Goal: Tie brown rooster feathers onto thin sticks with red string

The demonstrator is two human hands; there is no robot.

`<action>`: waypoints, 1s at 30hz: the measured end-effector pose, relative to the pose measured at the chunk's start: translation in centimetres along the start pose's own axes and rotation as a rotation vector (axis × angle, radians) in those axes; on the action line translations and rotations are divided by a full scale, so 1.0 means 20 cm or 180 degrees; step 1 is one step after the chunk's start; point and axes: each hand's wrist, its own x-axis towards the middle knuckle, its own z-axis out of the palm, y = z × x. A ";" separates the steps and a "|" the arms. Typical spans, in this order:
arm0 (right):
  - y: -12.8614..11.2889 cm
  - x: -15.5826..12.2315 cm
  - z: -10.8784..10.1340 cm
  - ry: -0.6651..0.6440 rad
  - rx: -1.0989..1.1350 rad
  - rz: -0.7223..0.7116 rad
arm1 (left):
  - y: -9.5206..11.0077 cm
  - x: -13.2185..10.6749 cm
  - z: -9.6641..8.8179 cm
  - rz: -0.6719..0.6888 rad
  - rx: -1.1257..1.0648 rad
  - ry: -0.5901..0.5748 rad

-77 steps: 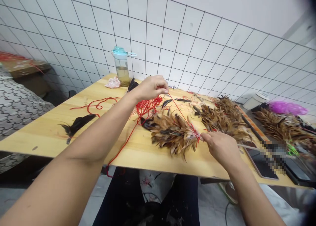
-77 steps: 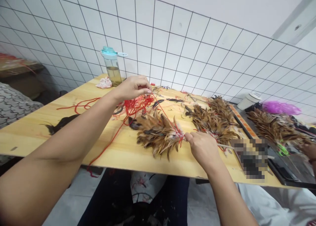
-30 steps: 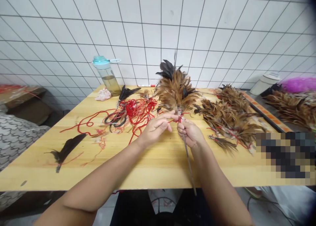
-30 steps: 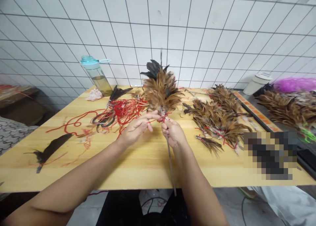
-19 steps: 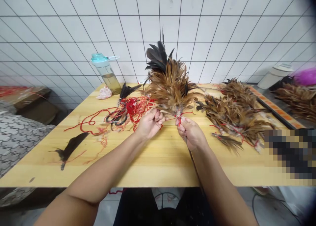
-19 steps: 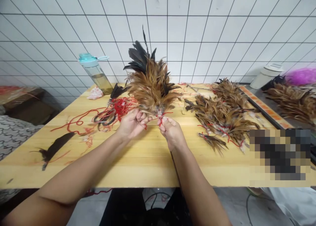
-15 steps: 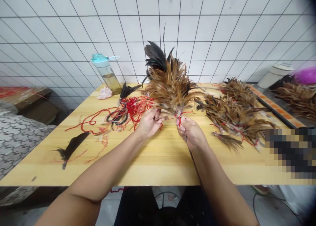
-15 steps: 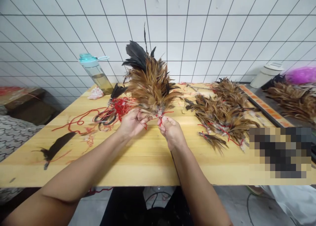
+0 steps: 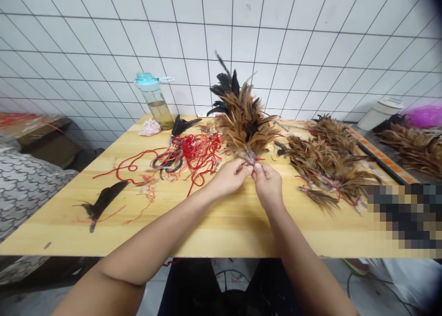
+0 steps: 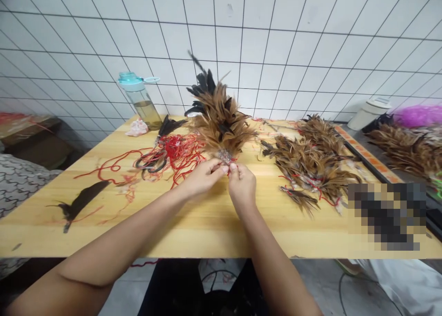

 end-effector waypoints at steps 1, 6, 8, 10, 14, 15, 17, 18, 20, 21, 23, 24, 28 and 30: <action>-0.01 -0.01 0.01 0.0157 -0.0374 -0.0117 | 0.01 -0.01 -0.01 0.0073 0.0156 -0.0038; -0.08 -0.08 0.07 0.0742 -0.2193 -0.0364 | 0.04 -0.06 -0.06 0.0337 0.0686 0.0140; -0.10 -0.10 0.10 0.0860 -0.2690 -0.0557 | 0.04 -0.06 -0.07 0.0294 0.0687 0.0225; -0.10 -0.12 0.14 0.0934 -0.2986 -0.0803 | 0.03 -0.06 -0.08 0.0229 0.0482 0.0325; -0.07 -0.16 0.19 0.0785 -0.3170 -0.0918 | -0.01 -0.06 -0.08 0.0018 -0.0151 0.0617; -0.07 -0.17 0.21 0.0736 -0.3192 -0.0887 | -0.02 -0.06 -0.07 -0.0113 -0.0234 0.0643; -0.06 -0.17 0.23 0.0700 -0.3208 -0.0813 | -0.05 -0.06 -0.06 -0.0352 -0.0357 0.0644; -0.06 -0.17 0.23 0.0708 -0.3179 -0.0760 | -0.06 -0.05 -0.06 -0.0409 -0.0455 0.0630; -0.07 -0.16 0.23 0.0682 -0.2956 -0.0612 | -0.07 -0.04 -0.05 -0.0357 -0.0844 0.0608; -0.09 -0.14 0.21 0.0576 -0.2722 -0.0538 | -0.08 -0.04 -0.06 -0.0293 -0.1087 0.0590; -0.11 -0.11 0.16 0.0127 -0.1989 -0.0359 | -0.09 -0.03 -0.06 -0.0184 -0.1484 0.0556; -0.13 -0.10 0.12 -0.0233 -0.1502 -0.0259 | -0.09 -0.03 -0.07 -0.0146 -0.1607 0.0521; -0.18 -0.05 -0.05 -0.1439 0.0033 0.0409 | -0.12 -0.02 -0.10 0.0029 -0.1893 0.0161; -0.19 -0.04 -0.10 -0.1726 0.0509 0.0705 | -0.13 -0.02 -0.10 0.0082 -0.2102 -0.0154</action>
